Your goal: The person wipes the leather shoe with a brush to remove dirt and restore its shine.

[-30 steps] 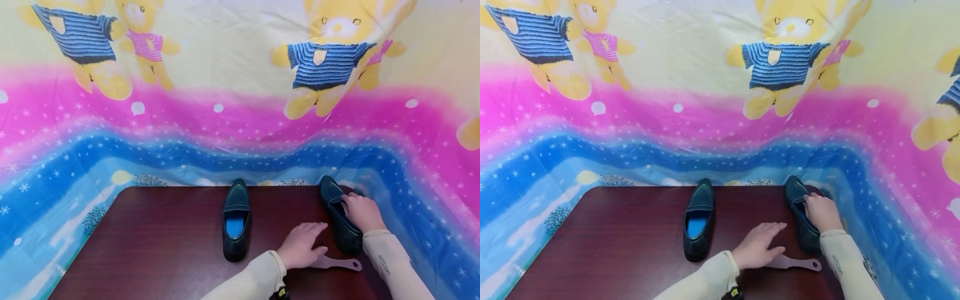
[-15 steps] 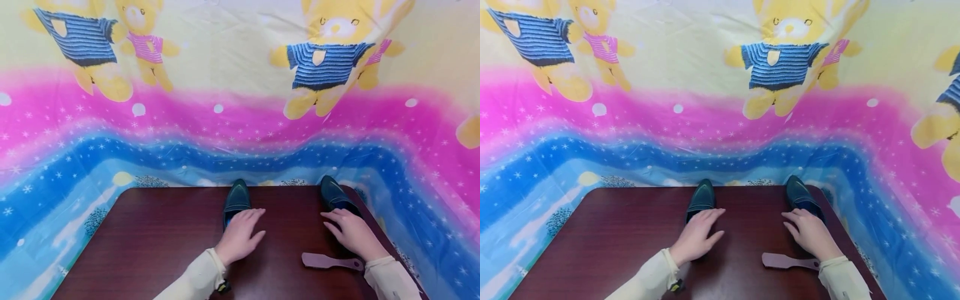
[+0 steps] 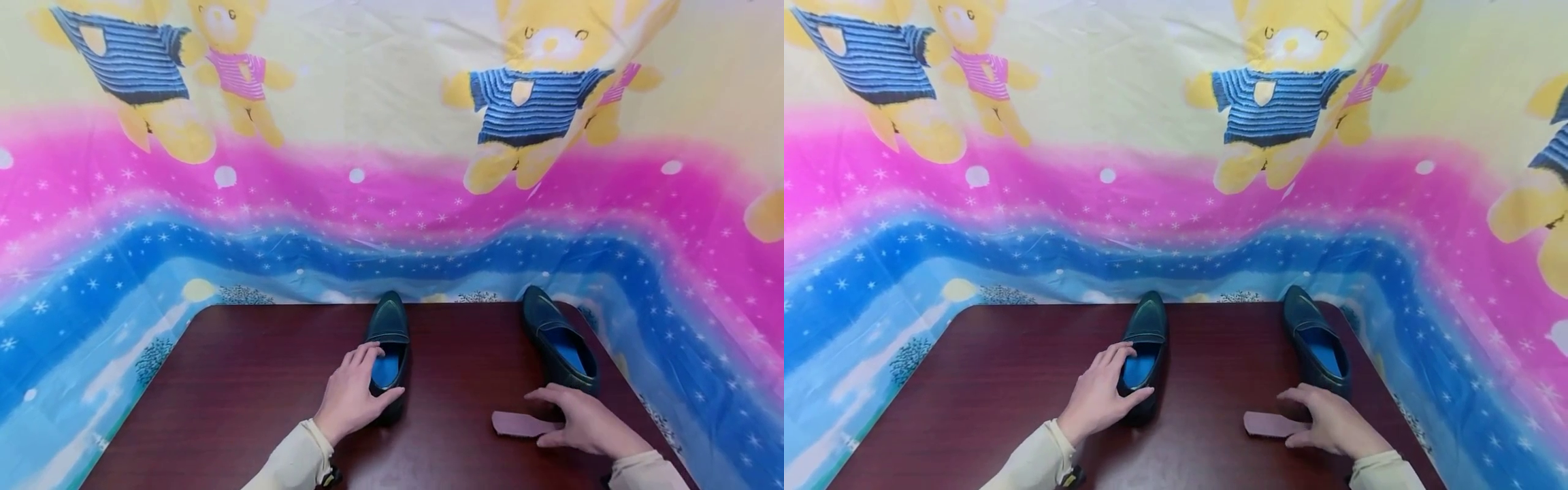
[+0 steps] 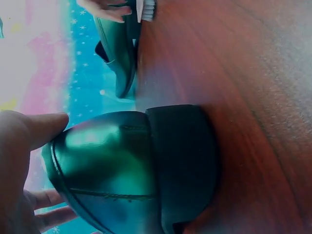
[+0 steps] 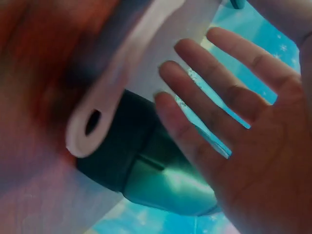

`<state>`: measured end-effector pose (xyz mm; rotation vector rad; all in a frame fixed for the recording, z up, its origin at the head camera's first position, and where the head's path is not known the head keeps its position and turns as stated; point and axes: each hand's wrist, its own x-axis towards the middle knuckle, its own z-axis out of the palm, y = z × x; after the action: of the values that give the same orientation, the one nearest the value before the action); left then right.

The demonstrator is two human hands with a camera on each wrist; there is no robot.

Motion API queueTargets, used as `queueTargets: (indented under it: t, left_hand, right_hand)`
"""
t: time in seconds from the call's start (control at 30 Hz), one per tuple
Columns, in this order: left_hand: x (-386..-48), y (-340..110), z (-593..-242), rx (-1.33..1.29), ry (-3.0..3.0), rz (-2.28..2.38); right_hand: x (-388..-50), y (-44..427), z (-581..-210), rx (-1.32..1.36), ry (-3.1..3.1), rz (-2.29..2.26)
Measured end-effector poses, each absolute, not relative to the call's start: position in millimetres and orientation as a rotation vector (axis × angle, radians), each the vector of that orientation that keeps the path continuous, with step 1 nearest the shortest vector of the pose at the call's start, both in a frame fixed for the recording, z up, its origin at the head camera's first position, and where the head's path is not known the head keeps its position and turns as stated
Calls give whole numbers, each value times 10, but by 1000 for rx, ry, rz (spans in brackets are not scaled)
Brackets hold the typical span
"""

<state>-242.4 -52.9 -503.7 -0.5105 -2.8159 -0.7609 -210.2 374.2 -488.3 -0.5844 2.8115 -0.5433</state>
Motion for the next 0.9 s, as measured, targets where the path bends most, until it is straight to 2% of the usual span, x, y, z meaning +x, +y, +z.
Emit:
queueTargets:
  t: [0.33,0.6,0.9]
  left_hand:
    - [-2394,-504,-5111,-519,-2820,-804]
    - [-2361,-472,-5080,-707,-2726,-634]
    - [-2394,-501,-5074,-791,-2744,-715]
  right_hand:
    - [-2165,3785,-5065,-589,2727,-605]
    - [-2185,3778,-5143,-574,2749,-598]
    - [-2202,3785,-5158,-599,2714,-695]
